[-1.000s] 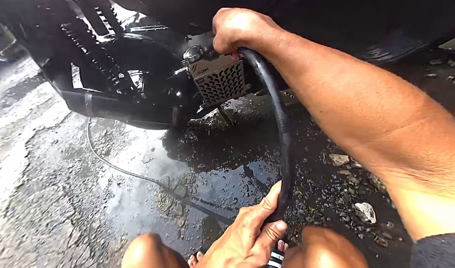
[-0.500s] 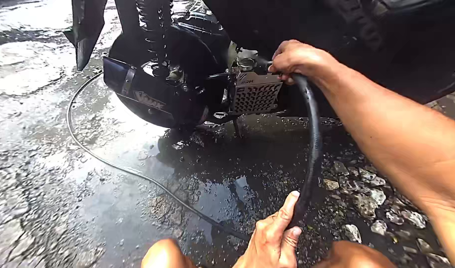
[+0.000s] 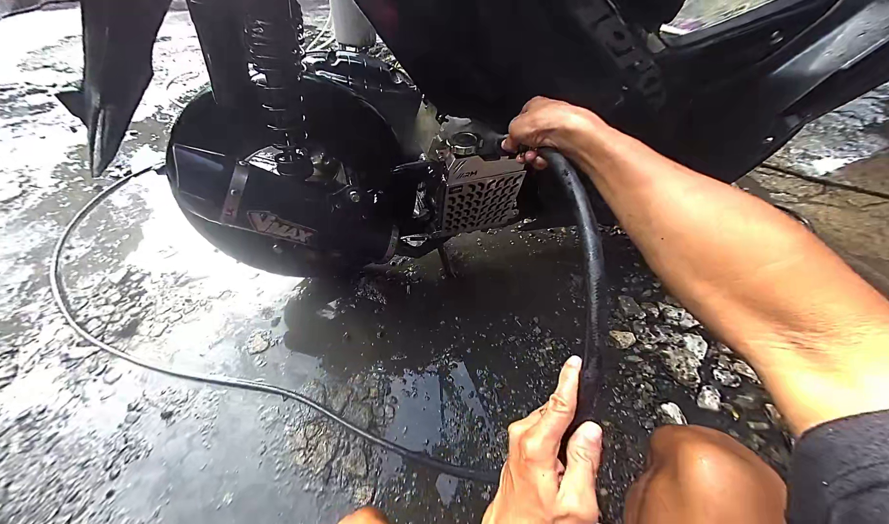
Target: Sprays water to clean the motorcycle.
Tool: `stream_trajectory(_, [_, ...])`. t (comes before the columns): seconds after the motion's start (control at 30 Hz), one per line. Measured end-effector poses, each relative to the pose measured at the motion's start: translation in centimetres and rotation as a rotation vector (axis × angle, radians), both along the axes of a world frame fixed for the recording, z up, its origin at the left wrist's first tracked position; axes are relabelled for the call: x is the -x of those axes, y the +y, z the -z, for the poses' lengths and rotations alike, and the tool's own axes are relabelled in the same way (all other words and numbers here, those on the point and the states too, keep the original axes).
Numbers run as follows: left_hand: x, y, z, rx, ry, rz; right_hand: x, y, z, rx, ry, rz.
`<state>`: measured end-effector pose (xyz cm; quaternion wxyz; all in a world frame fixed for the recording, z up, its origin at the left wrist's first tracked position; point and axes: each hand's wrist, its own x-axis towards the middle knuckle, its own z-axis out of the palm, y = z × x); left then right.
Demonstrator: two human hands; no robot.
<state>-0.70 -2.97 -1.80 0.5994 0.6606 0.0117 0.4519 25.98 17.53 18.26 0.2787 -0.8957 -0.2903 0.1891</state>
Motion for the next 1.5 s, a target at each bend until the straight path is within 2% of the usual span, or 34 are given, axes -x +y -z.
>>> stream_trajectory(0.13, [0.1, 0.9, 0.1, 0.055, 0.019, 0.17, 0.2, 1.2, -0.2, 0.004, 0.006, -0.027])
stream_trajectory(0.27, [0.3, 1.4, -0.1, 0.094, 0.477, 0.251, 0.1, 1.3, 0.0, 0.023, 0.003, -0.042])
stream_trajectory(0.3, [0.1, 1.2, 0.3, 0.076, 0.526, 0.241, 0.1, 1.1, 0.1, 0.017, -0.006, -0.04])
stream_trajectory(0.5, [-0.6, -0.5, 0.7, 0.045, 0.229, 0.044, 0.1, 0.4, -0.7, -0.059, -0.012, -0.022])
stream_trajectory(0.67, [-1.7, -1.4, 1.1, 0.023, 0.213, -0.013, 0.7, 0.1, -0.8, -0.007, -0.037, -0.035])
stream_trajectory(0.87, [-2.8, -1.9, 2.1, -0.028, 0.202, 0.004, 0.9, -0.2, -1.3, 0.004, -0.081, -0.117])
stream_trajectory(1.07, [-2.0, -1.4, 0.6, -0.073, -0.033, -0.048, 5.6, 0.7, -5.2, 0.127, -0.349, -0.278])
stream_trajectory(1.2, [-1.7, -1.5, -0.4, 0.001, -0.213, -0.258, 8.7, 2.6, -5.6, 0.139, -0.46, -0.417])
stream_trajectory(1.37, [-1.3, -1.4, -1.4, 0.068, -0.359, -0.281, 12.5, 3.8, -5.7, 0.12, -0.452, -0.536])
stream_trajectory(1.5, [-0.7, -1.0, -1.6, 0.118, -0.388, -0.236, 12.5, 5.6, -5.0, 0.18, -0.455, -0.469])
